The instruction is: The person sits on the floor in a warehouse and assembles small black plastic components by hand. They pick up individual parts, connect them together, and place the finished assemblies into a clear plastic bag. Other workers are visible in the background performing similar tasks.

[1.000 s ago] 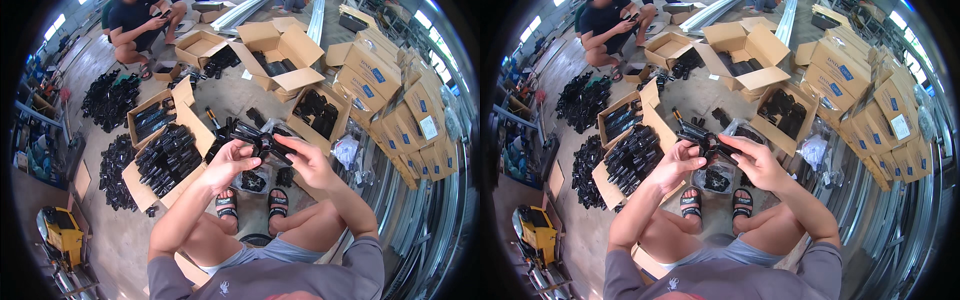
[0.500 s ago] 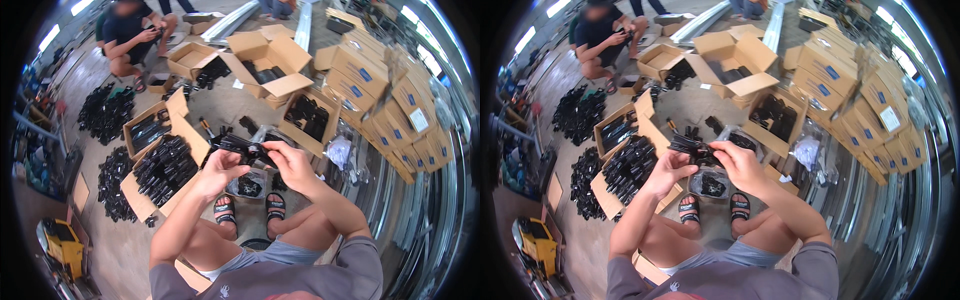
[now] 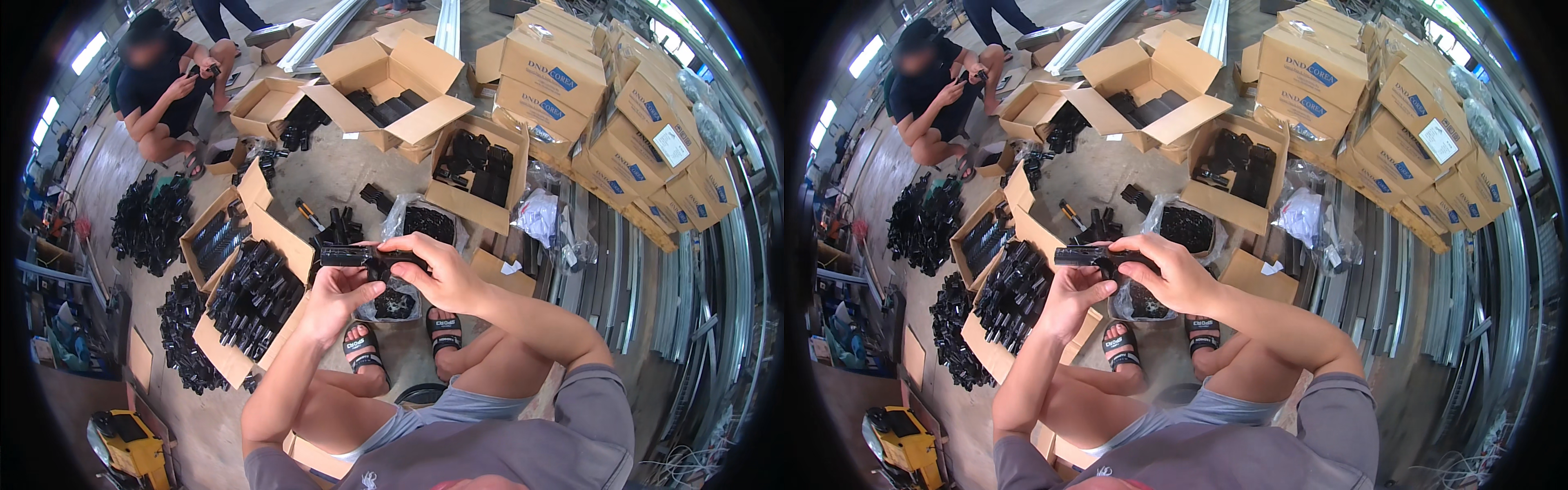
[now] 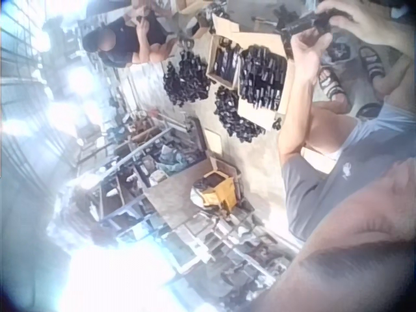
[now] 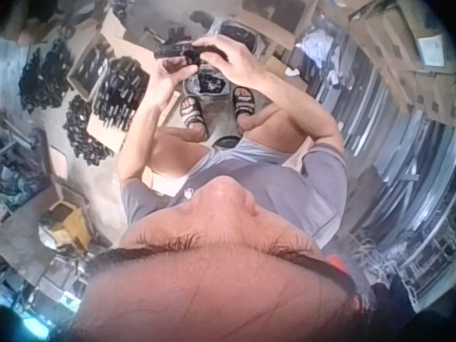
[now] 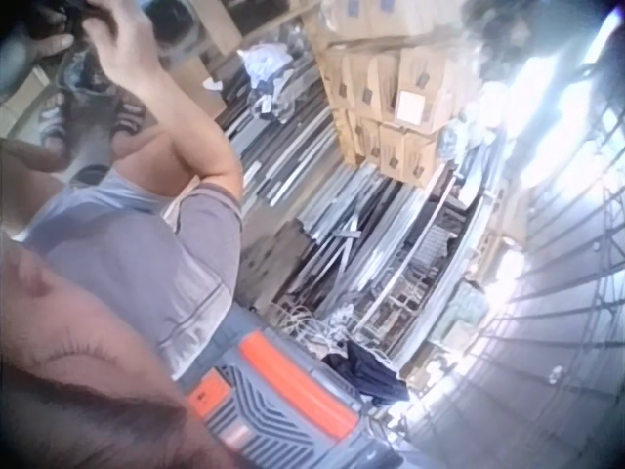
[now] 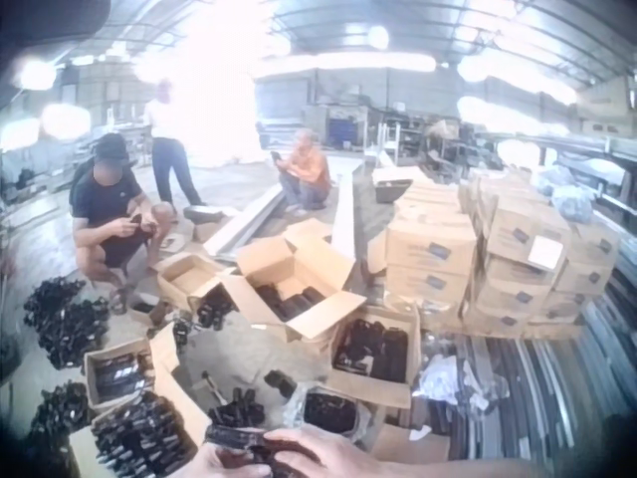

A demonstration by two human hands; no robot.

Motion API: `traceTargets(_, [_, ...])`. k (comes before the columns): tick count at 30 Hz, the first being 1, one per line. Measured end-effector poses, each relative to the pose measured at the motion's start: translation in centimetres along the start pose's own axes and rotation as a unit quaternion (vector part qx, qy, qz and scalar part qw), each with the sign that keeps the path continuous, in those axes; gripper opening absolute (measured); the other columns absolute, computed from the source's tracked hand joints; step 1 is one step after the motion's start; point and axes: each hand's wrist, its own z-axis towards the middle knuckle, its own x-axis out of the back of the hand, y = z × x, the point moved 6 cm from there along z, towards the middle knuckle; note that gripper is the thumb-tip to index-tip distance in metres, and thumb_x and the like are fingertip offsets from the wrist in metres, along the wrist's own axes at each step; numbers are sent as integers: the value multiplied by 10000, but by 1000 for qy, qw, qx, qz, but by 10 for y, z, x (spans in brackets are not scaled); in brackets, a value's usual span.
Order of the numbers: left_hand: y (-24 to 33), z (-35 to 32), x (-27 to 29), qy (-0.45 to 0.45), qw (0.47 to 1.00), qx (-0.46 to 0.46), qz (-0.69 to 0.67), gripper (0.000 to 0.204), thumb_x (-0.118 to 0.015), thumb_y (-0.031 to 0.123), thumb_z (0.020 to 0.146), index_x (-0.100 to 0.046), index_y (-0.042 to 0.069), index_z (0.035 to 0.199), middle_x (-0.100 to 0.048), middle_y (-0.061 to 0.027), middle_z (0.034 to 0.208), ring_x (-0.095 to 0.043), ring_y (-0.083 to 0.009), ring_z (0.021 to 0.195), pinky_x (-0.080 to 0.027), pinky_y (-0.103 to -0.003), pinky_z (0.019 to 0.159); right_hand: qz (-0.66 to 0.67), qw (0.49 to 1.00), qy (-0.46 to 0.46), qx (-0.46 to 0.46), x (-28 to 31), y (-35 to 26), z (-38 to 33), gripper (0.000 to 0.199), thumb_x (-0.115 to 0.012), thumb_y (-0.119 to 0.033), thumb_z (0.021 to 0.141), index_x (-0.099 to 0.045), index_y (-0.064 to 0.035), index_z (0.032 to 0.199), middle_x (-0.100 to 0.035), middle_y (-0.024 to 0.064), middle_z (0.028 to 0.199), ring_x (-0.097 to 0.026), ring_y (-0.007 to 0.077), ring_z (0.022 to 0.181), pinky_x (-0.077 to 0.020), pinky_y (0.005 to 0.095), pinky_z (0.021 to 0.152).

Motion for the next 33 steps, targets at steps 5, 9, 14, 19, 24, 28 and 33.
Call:
traceTargets(5, [11, 5, -3, -7, 1000, -15, 10, 824, -818, 24, 776, -392, 46, 1481, -555, -143, 1382, -535, -230, 1278, -462, -369, 1039, -34, 999, -17, -16, 14, 1, 2, 267, -678, -153, 933, -642, -57, 1179, -647, 139, 1011, -651, 340, 914, -521, 381, 785])
traceTargets(9, [41, 2, 14, 151, 931, -239, 230, 1113, -894, 318, 683, -255, 65, 1559, -393, -184, 1534, -358, -310, 1442, -274, -450, 1178, -43, 996, -75, -25, 15, -7, 2, 260, -701, -168, 915, -663, -63, 1151, -633, 132, 929, -648, 330, 861, -518, 397, 753])
traceTargets(14, [27, 5, -17, -86, 912, -139, 376, 505, -778, 157, 843, -612, -45, 1275, -681, -182, 1214, -640, -228, 1151, -483, -353, 998, -37, 992, -119, -31, 6, 3, -5, 284, -731, -148, 884, -679, -58, 1148, -663, 119, 973, -662, 289, 888, -520, 366, 768])
traceTargets(19, [25, 3, -16, -58, 929, -100, 352, 416, -735, 141, 887, -634, -34, 1250, -723, -184, 1089, -715, -192, 959, -547, -320, 827, 58, 986, -65, -140, 12, 7, 0, 421, -789, -120, 839, -624, -19, 1213, -698, 69, 1010, -676, 140, 920, -531, 301, 817])
traceTargets(24, [-7, 11, -10, -25, 984, -23, 173, 243, -641, 118, 983, -547, -2, 1172, -664, -41, 1055, -605, -83, 965, -512, -256, 775, 154, 951, 18, -267, 5, 31, -7, 437, -844, -268, 814, -621, -20, 1097, -681, 60, 813, -578, 40, 532, -415, 225, 449])
traceTargets(28, [-8, 13, -10, -16, 987, -35, 155, 291, -681, 95, 949, -563, -7, 1195, -676, -66, 1089, -613, -86, 958, -514, -242, 787, 91, 955, -17, -283, 5, 37, -6, 434, -820, -351, 829, -645, -20, 1050, -633, 42, 611, -584, 71, 520, -424, 254, 466])
traceTargets(33, [-1, 11, -7, -18, 992, 1, 122, 347, -714, 13, 902, -609, -29, 1230, -712, -103, 1114, -670, -124, 992, -546, -266, 897, 6, 985, -11, -175, 6, 26, -2, 492, -803, -430, 820, -656, -7, 1023, -676, 113, 688, -639, 177, 556, -476, 294, 538])
